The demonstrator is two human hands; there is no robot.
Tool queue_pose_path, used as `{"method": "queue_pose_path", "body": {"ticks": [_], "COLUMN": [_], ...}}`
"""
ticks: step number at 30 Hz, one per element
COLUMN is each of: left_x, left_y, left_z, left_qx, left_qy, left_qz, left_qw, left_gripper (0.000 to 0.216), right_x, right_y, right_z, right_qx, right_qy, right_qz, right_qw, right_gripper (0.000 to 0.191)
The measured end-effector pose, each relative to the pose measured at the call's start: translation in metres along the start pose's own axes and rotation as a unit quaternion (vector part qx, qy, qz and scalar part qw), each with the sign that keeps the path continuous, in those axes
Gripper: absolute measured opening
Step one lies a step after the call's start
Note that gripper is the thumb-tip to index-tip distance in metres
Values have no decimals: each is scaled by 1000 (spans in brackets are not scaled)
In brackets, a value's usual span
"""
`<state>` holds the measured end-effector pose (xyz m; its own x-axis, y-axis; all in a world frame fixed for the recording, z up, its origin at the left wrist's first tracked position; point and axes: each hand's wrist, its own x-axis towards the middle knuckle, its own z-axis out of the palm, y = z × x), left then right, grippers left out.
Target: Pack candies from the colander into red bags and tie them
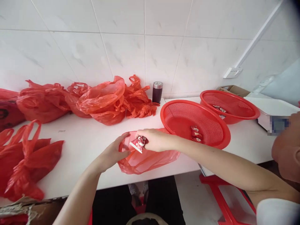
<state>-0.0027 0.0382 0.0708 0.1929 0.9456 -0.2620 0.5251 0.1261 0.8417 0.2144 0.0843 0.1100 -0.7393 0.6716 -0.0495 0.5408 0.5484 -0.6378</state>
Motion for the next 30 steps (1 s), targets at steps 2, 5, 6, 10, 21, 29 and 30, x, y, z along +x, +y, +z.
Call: {"method": "queue_pose_path", "body": {"ticks": [2,5,6,10,21,29,30], "left_x": [-1,-2,-3,-8,-48,-38,-37], "left_y": [-7,-13,-14,-17,-54,-44,-41], "left_z": [-1,-3,-4,-3,24,29,30], "left_qx": [16,45,55,84,-46,-88,-92], "left_qy": [16,56,72,157,315,316,319], "left_qz": [10,39,49,84,103,70,71], "left_qw": [1000,997,995,980,942,942,941], "left_gripper": [80,79,77,54,75,73,74], "right_x": [8,17,19,18,-53,-85,-83], "right_y": [13,28,31,25,109,172,172], "right_z": [16,23,22,10,-95,-62,-58], "right_qx": [-69,-97,-97,-128,-147,-130,-124], "right_qy": [-24,-25,-19,-12,94,-43,-45], "right_qz": [32,45,42,59,276,442,431], "right_qw": [997,994,994,990,945,887,892], "right_gripper": [12,9,9,19,62,97,98]}}
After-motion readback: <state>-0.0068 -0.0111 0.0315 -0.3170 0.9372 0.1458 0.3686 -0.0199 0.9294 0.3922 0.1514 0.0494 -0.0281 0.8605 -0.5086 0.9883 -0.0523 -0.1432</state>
